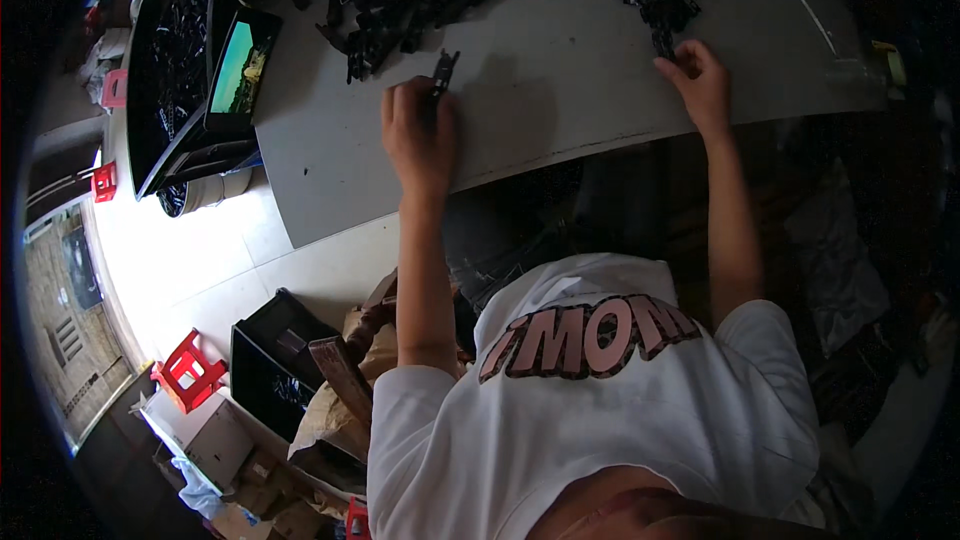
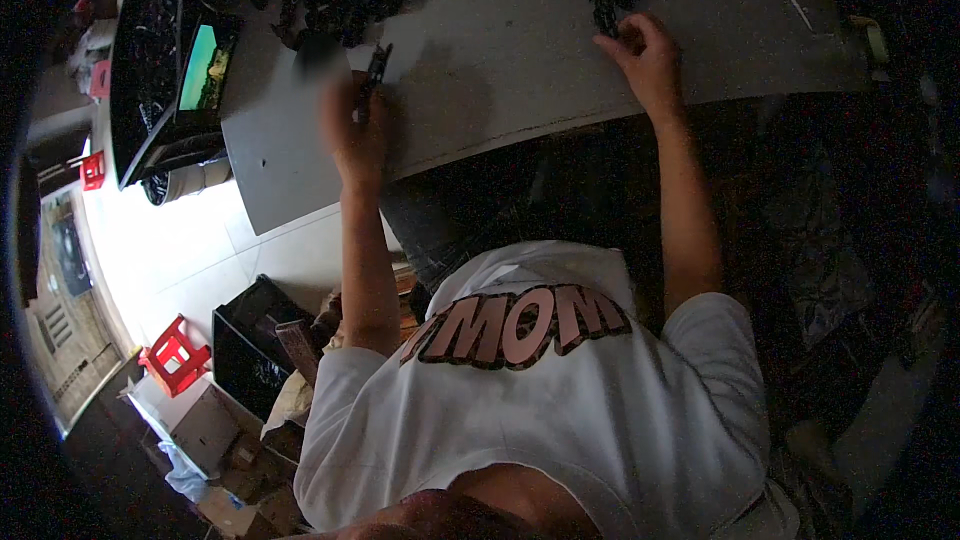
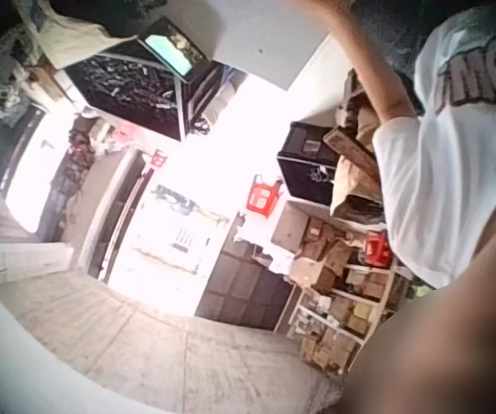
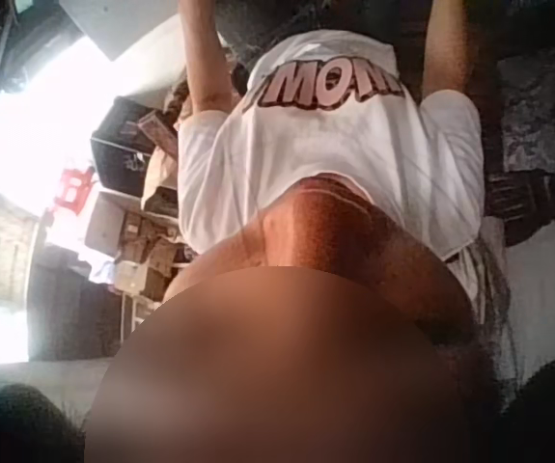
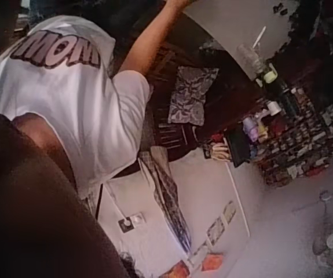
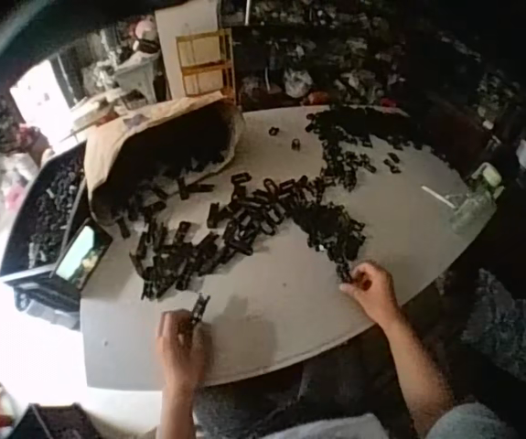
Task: Assembling small black plastic or metal hardware components together at a workbench.
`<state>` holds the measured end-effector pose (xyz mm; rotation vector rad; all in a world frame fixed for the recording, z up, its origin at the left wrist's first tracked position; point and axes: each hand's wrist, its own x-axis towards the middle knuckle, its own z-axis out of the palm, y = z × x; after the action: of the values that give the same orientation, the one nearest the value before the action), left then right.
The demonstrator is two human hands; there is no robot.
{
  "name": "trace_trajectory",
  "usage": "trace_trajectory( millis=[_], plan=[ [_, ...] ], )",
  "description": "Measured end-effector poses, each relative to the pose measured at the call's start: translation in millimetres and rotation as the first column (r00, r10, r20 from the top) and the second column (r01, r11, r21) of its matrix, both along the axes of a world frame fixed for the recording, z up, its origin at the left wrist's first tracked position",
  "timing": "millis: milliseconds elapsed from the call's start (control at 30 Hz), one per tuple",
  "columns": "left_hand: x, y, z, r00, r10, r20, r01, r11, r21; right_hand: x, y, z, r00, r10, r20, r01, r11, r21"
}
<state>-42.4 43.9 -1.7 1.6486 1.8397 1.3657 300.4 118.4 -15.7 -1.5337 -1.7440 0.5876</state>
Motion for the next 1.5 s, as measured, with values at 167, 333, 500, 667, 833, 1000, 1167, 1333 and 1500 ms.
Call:
trace_trajectory(
  millis=[167,333,500,667,833,1000,1167,1333,1500],
  plan=[
    [16,-3,3,0.988,-0.129,-0.09,0.134,0.989,0.058,-11,-4,1,0.984,0.041,0.173,-0.042,0.999,0.0],
    [16,-5,4,0.987,-0.141,-0.071,0.142,0.99,0.007,-19,-4,21,0.975,0.149,0.164,-0.153,0.988,0.015],
    [15,-6,2,0.986,-0.155,-0.059,0.154,0.988,-0.022,-10,9,37,0.901,0.402,0.165,-0.348,0.895,-0.28],
    [13,-6,0,0.986,-0.157,-0.06,0.155,0.987,-0.027,-5,19,38,0.902,0.424,0.077,-0.372,0.856,-0.359],
    [14,-5,1,0.985,-0.16,-0.068,0.159,0.987,-0.013,-8,19,29,0.923,0.375,0.09,-0.353,0.916,-0.193],
    [14,-4,-1,0.986,-0.162,-0.034,0.162,0.987,-0.004,-77,-1,25,0.841,0.401,0.364,-0.453,0.889,0.066],
    [14,-8,4,0.988,-0.153,0.008,0.153,0.988,-0.037,-109,3,9,0.587,0.374,0.718,-0.678,0.711,0.184],
    [7,-8,-3,0.979,-0.203,0.013,0.203,0.979,0.017,-111,51,7,0.82,0.355,0.45,-0.511,0.808,0.293],
    [16,-3,-2,0.979,-0.185,0.081,0.182,0.983,0.037,-122,115,-14,0.881,0.082,0.466,-0.237,0.929,0.285]
  ],
)
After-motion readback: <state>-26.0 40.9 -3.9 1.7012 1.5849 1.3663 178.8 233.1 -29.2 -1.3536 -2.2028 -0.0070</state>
